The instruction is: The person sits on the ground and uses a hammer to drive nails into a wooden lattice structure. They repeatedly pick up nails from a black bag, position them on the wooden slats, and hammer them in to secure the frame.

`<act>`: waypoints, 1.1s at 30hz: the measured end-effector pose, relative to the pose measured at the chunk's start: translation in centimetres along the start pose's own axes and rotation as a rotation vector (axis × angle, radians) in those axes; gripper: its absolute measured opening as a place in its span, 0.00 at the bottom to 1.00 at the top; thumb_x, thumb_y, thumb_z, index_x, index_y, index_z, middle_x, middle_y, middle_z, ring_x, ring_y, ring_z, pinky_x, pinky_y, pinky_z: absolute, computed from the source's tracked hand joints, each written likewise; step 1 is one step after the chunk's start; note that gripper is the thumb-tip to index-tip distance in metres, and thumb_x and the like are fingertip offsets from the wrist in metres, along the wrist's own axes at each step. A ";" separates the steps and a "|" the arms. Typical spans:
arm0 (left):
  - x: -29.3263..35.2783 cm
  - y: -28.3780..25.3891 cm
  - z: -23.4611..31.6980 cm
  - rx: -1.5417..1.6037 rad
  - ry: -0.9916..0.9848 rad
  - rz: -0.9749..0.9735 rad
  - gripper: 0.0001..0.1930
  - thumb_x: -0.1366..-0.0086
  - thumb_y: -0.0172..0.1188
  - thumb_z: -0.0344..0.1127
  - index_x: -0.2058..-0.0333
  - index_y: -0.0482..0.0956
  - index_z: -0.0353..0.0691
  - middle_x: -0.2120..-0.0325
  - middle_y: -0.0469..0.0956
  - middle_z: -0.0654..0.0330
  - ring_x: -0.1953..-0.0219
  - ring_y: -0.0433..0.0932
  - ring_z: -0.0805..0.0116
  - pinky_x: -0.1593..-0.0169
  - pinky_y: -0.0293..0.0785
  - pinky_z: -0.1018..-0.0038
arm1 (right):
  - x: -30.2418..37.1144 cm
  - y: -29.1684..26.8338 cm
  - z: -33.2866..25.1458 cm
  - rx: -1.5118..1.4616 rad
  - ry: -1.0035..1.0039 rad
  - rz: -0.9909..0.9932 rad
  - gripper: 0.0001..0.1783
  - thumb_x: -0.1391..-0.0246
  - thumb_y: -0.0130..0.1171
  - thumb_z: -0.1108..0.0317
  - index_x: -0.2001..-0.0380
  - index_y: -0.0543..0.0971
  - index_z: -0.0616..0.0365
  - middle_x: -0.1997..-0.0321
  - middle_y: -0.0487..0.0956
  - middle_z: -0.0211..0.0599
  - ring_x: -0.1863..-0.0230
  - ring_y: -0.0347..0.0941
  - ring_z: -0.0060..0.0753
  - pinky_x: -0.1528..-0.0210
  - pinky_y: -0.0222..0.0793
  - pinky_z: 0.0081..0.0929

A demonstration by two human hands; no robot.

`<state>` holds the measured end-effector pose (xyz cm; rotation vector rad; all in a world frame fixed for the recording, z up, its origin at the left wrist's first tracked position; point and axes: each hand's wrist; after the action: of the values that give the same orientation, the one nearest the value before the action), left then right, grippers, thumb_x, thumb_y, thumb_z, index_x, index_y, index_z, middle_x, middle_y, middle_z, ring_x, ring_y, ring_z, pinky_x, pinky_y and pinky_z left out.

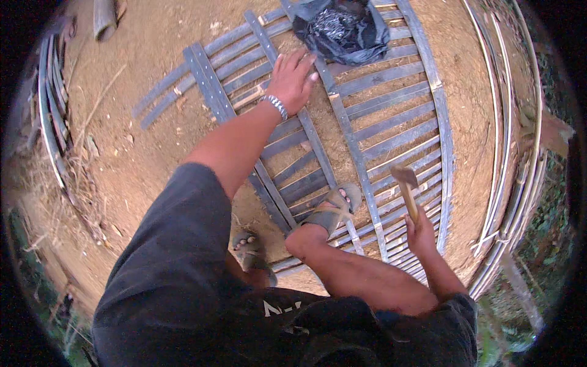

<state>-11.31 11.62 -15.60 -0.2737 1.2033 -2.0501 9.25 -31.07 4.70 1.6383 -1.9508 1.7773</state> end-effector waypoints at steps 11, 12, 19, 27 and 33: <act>-1.0 -1.3 5.5 -0.346 0.609 -1.092 0.15 0.44 0.69 0.41 0.59 0.86 0.42 0.58 0.84 0.55 0.50 0.82 0.53 0.45 0.77 0.56 | 10.0 14.2 6.3 -0.577 0.676 0.190 0.22 0.36 0.58 0.67 0.41 0.71 0.59 0.69 0.77 0.39 0.69 0.74 0.37 0.63 0.71 0.35; -1.4 -0.7 5.9 -0.369 0.612 -1.146 0.16 0.43 0.69 0.42 0.59 0.87 0.40 0.58 0.85 0.54 0.52 0.84 0.53 0.46 0.79 0.57 | 9.9 14.1 5.6 -0.596 0.719 0.173 0.22 0.36 0.58 0.68 0.41 0.71 0.59 0.70 0.76 0.38 0.69 0.74 0.35 0.64 0.71 0.35; -3.4 0.8 7.9 -0.509 0.592 -1.408 0.20 0.45 0.74 0.43 0.56 0.87 0.39 0.56 0.86 0.50 0.52 0.84 0.50 0.48 0.80 0.55 | 10.9 18.0 6.2 -0.721 0.576 0.253 0.17 0.36 0.56 0.72 0.45 0.71 0.57 0.74 0.71 0.30 0.75 0.67 0.25 0.71 0.66 0.31; -3.5 -3.7 7.3 -0.159 0.408 -1.007 0.21 0.42 0.71 0.44 0.50 0.83 0.47 0.54 0.84 0.52 0.47 0.80 0.48 0.41 0.74 0.54 | 12.5 19.1 3.6 -0.618 0.451 0.311 0.16 0.35 0.56 0.71 0.44 0.72 0.56 0.74 0.71 0.28 0.74 0.66 0.24 0.72 0.63 0.30; -13.5 -2.2 4.6 0.006 0.140 -0.020 0.10 0.36 0.61 0.38 0.60 0.87 0.43 0.60 0.84 0.47 0.56 0.81 0.44 0.50 0.78 0.54 | 12.8 20.2 3.4 -0.744 0.553 0.254 0.16 0.34 0.56 0.71 0.45 0.72 0.58 0.72 0.72 0.30 0.72 0.68 0.26 0.69 0.65 0.31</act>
<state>-0.46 18.40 -8.96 -0.1412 1.2828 -2.1190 -8.26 -46.00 -2.60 0.6169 -2.1785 1.1273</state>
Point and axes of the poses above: each hand's wrist, its own x-axis away from the middle knuckle, its own y-axis out of the palm, z = x × y
